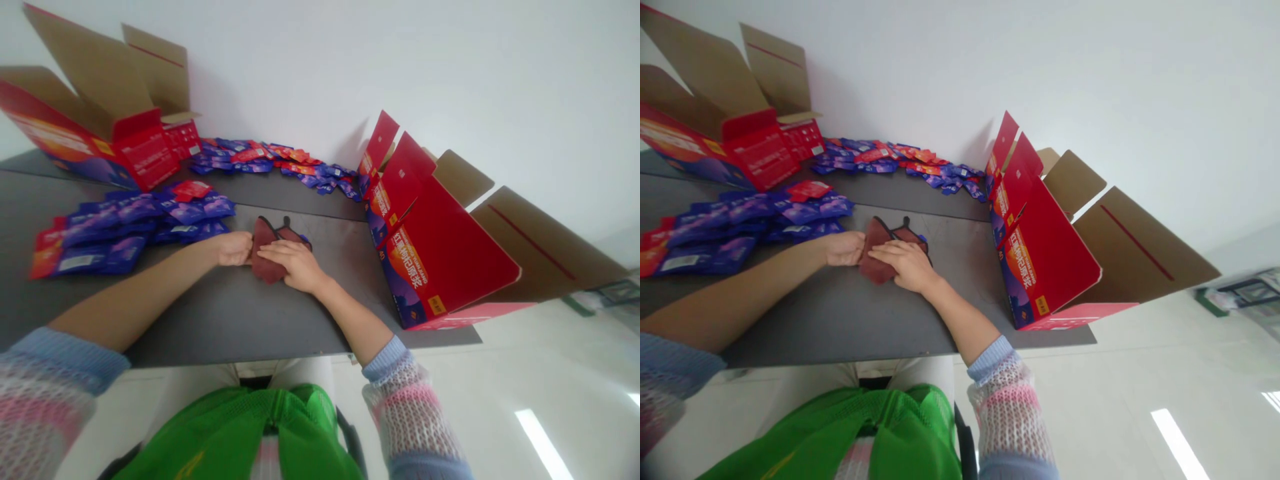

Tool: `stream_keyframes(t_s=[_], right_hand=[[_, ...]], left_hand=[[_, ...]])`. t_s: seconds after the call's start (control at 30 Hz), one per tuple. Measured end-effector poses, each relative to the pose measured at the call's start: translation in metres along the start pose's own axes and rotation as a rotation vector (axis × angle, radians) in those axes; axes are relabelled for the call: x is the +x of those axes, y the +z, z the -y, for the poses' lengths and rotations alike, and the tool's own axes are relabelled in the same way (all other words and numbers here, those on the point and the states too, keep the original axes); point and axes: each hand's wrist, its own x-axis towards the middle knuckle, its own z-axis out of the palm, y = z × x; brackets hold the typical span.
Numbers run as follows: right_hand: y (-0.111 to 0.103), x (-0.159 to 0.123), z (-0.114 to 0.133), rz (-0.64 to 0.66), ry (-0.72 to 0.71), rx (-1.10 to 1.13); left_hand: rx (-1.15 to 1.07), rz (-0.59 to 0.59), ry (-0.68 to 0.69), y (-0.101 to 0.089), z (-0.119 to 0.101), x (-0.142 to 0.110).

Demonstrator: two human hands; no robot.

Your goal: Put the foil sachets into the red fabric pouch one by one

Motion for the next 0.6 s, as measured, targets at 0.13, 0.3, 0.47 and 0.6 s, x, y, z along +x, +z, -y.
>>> stream_keyframes(t_s=[0.13, 0.3, 0.47, 0.6], right_hand=[[-0.003, 0.002, -0.014, 0.012, 0.184, -0.058], [-0.016, -0.011, -0.052, -0.030, 0.495, -0.199], [-0.040, -0.026, -0.062, -0.095, 0.462, -0.225], [-0.049, -0.021, -0.037, -0.113, 0.310, -0.216]], left_hand=[[-0.053, 0.107, -0.001, -0.007, 0.002, 0.002], [-0.044, 0.195, -0.033, -0.013, 0.001, 0.005], [-0.035, 0.172, -0.056, -0.009, -0.002, 0.005], [-0.045, 0.173, -0.066, -0.008, -0.003, 0.003]])
